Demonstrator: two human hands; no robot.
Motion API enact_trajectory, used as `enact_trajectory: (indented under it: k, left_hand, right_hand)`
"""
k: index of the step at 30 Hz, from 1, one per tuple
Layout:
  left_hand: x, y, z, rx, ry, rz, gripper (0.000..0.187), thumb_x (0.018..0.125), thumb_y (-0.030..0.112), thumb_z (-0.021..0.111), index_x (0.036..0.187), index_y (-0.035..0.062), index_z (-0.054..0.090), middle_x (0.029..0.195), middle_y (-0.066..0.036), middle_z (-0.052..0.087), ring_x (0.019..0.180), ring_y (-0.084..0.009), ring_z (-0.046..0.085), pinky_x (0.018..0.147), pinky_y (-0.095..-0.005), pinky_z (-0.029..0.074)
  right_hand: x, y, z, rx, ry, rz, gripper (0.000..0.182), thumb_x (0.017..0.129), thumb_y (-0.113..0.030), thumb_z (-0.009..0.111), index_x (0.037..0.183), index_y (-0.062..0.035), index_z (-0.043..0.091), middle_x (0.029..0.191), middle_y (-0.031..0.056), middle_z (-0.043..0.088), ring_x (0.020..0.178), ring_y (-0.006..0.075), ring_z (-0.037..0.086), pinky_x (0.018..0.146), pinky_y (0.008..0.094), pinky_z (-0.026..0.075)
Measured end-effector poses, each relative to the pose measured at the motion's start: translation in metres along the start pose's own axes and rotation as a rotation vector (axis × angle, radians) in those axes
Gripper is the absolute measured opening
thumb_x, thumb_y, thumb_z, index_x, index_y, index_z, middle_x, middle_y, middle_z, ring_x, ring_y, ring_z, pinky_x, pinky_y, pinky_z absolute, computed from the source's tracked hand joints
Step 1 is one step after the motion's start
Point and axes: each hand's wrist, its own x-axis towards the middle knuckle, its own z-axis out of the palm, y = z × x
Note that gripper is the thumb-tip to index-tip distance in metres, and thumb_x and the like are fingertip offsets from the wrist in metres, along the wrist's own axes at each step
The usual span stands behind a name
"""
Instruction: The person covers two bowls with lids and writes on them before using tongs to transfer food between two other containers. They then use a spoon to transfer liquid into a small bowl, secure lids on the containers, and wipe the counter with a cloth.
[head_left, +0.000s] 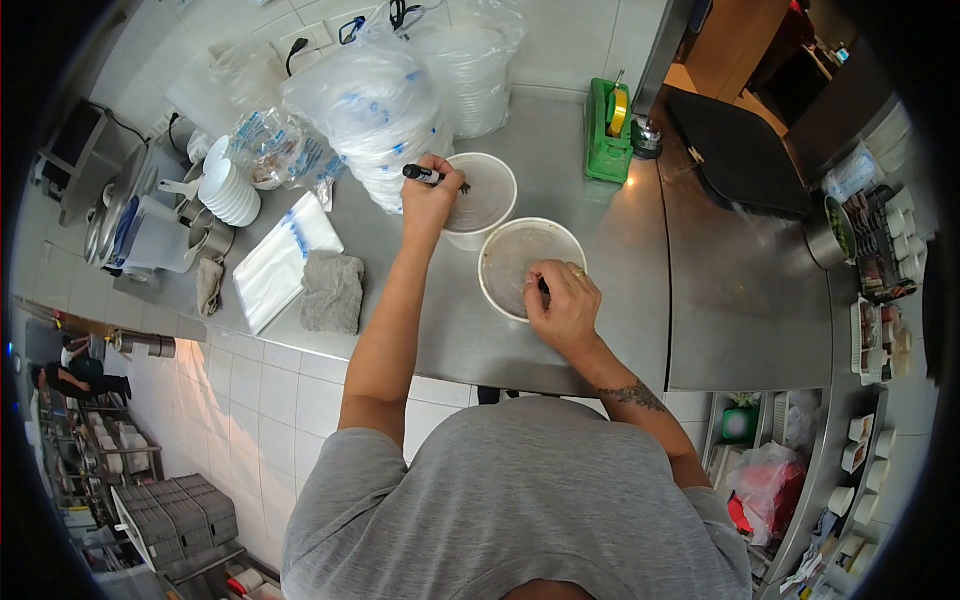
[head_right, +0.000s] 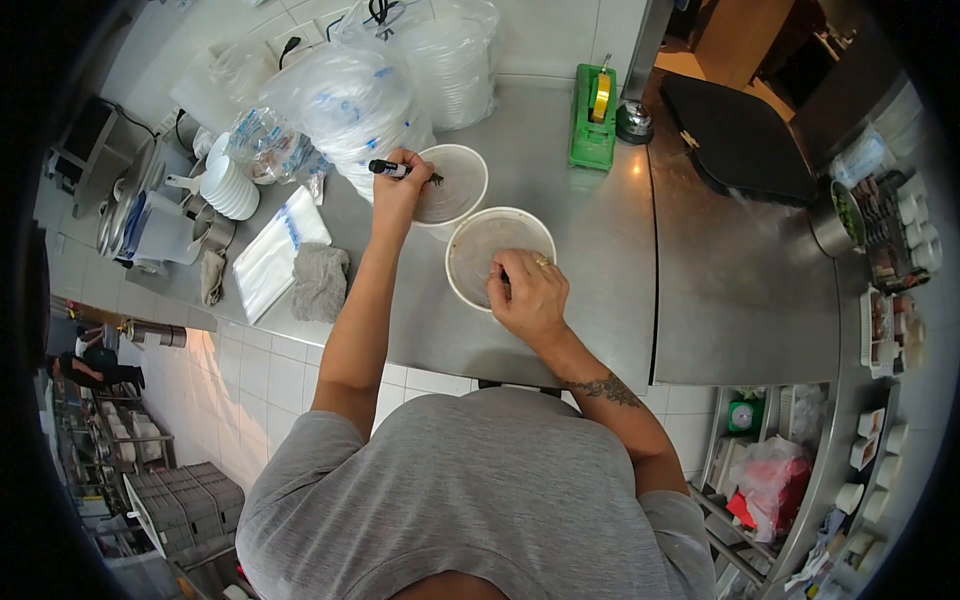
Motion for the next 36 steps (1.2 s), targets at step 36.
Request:
enact_trajectory:
  k: [36]
  left_hand:
    - [-0.002,0.003,0.009,-0.070,-0.053,0.008,0.018,0.074,0.014,0.069,0.071,0.0049,0.053,0.060,-0.001,0.054,0.052,-0.0080,0.047,0.049,-0.0243,0.036]
  right_hand:
    - [-0.001,0.002,-0.001,0.000,-0.006,-0.023,0.007,0.071,-0.007,0.061,0.075,-0.0083,0.055,0.069,0.0040,0.058,0.061,0.0216,0.056,0.056,0.0327,0.045]
